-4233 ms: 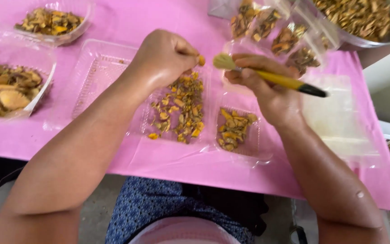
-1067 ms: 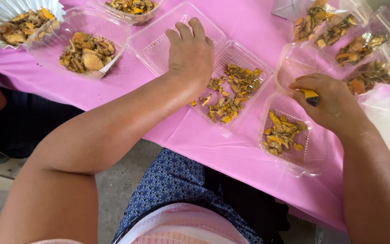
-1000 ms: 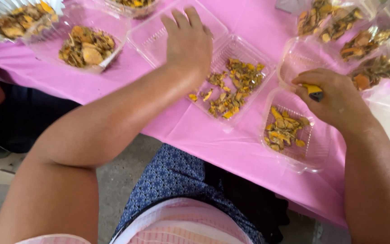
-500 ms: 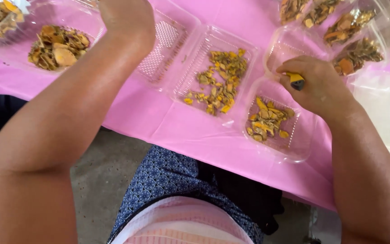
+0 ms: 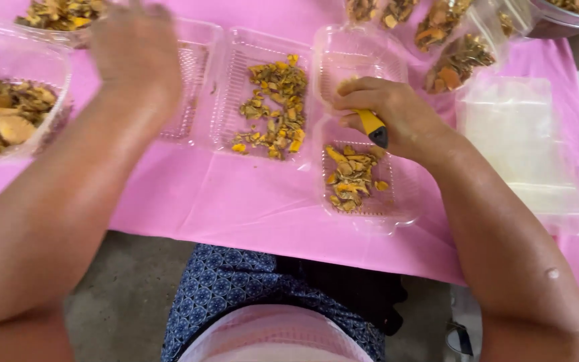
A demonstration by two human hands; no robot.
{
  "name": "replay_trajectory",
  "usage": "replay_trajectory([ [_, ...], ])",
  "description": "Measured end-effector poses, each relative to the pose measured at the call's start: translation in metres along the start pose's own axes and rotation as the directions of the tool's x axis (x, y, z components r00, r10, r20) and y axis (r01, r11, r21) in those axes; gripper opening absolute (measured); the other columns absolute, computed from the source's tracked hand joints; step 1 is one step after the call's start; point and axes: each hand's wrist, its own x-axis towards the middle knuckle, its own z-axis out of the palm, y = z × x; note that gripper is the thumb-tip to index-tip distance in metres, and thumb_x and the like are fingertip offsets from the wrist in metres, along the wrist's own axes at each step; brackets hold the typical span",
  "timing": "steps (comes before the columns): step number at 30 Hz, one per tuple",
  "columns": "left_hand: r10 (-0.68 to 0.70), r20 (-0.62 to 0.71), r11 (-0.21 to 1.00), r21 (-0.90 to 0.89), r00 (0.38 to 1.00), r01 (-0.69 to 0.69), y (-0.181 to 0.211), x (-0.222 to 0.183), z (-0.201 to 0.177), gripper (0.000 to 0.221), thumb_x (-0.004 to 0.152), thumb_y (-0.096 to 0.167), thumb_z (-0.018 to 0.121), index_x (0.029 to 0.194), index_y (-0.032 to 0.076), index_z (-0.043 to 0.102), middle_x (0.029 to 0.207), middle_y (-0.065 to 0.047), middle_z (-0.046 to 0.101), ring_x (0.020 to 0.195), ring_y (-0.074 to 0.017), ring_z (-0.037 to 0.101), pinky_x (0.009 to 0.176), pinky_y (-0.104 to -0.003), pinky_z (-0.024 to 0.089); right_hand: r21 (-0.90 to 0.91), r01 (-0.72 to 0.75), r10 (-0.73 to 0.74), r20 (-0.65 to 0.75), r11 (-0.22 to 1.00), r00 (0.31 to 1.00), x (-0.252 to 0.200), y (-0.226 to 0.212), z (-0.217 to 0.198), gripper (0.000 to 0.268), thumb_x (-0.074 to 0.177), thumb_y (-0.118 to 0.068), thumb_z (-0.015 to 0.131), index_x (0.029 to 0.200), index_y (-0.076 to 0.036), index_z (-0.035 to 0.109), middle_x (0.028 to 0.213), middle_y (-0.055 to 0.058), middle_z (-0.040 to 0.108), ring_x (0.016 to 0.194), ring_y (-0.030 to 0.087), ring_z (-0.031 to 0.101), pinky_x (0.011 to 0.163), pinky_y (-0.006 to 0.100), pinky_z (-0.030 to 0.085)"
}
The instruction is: Sorting and cleaning dried turmeric pieces by hand and with a brush, then placing them into plastic containers.
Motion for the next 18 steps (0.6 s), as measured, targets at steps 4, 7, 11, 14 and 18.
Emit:
replay_trajectory([
  [4,0.273,-0.070,0.855,-0.439,0.960,-0.275,0.044,-0.034,-0.060,0.028,0.092,-0.008,0.059,0.115,0.002,0.072,0.103,-0.022,0.068,0.093,-0.0340,0.067,0.079,-0.048,0.061,-0.025,0.050,-0.051,-0.052,0.998,0.997,-0.002,0.007,0.002,0.028,0.100,-0.014,0.071,0.120,0.005,0.073,0.124,0.026,0.071,0.113,0.041,0.069,0.096,0.050,0.057],
  [7,0.331,0.385,0.369,-0.893,0.861,0.258,0.063,-0.051,-0.108,0.034,0.104,0.027,0.046,0.091,0.006,0.070,0.085,-0.014,0.076,0.058,-0.0281,0.075,0.059,-0.037,0.060,-0.024,0.087,-0.088,-0.058,0.996,0.994,0.001,0.003,0.000,0.026,0.102,-0.013,0.068,0.119,0.006,0.072,0.123,0.027,0.071,0.112,0.042,0.069,0.094,0.050,0.057],
  [11,0.466,0.335,0.458,-0.883,0.819,0.100,0.082,-0.042,-0.103,0.024,0.093,0.005,0.039,0.078,0.008,0.057,0.078,-0.006,0.067,0.067,-0.0193,0.061,0.072,-0.034,0.051,-0.055,0.036,-0.040,-0.068,0.998,0.997,0.000,-0.003,-0.006,0.027,0.101,-0.013,0.068,0.123,0.003,0.072,0.126,0.024,0.070,0.119,0.040,0.067,0.100,0.049,0.056],
  [14,0.490,0.382,0.367,-0.906,0.784,0.211,0.067,-0.056,-0.122,0.026,0.091,0.010,0.031,0.078,0.011,0.053,0.087,-0.007,0.065,0.076,-0.0216,0.056,0.073,-0.036,0.045,-0.084,0.048,-0.056,-0.099,0.995,0.993,-0.002,-0.001,-0.007,0.025,0.102,-0.012,0.068,0.120,0.005,0.071,0.123,0.025,0.071,0.117,0.039,0.069,0.100,0.048,0.058],
  [18,0.451,0.436,0.354,-0.888,0.778,0.292,0.073,-0.045,-0.106,0.026,0.088,0.016,0.036,0.075,0.010,0.058,0.082,-0.012,0.067,0.080,-0.0257,0.062,0.076,-0.041,0.046,-0.046,-0.023,0.017,-0.128,0.999,0.992,-0.004,-0.006,-0.007,0.025,0.101,-0.013,0.068,0.121,0.001,0.073,0.128,0.025,0.070,0.121,0.039,0.068,0.103,0.046,0.056],
])
